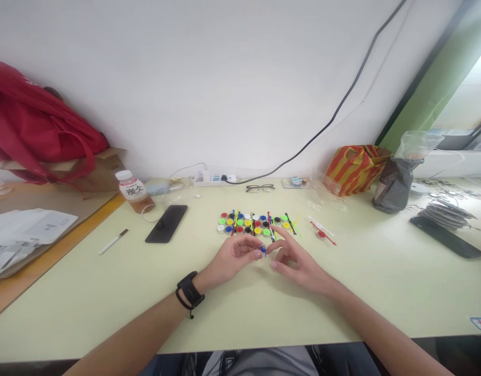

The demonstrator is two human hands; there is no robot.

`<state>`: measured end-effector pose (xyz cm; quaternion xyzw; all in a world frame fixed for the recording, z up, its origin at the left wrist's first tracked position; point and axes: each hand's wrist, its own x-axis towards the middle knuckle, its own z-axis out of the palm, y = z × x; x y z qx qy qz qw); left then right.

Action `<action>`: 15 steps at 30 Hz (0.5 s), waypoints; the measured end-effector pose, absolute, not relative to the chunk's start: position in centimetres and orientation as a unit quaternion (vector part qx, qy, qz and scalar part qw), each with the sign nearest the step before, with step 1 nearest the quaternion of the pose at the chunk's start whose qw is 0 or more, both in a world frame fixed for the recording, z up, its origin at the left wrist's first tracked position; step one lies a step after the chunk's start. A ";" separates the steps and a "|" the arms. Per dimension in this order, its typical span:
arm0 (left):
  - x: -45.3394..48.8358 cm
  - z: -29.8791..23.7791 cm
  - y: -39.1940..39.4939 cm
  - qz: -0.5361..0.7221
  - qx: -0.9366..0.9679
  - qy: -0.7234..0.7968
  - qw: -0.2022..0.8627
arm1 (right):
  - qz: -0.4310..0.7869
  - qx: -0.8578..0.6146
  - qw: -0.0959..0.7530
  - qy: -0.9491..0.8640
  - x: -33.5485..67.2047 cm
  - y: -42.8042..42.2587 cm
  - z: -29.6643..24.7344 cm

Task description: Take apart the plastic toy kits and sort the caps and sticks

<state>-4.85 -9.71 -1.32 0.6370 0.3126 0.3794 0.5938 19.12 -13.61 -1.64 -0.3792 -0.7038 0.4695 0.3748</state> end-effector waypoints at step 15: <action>-4.8 -1.3 -9.8 0.382 0.628 0.319 0.598 | 0.551 -0.350 0.367 -0.663 19.8 -13.1 -0.5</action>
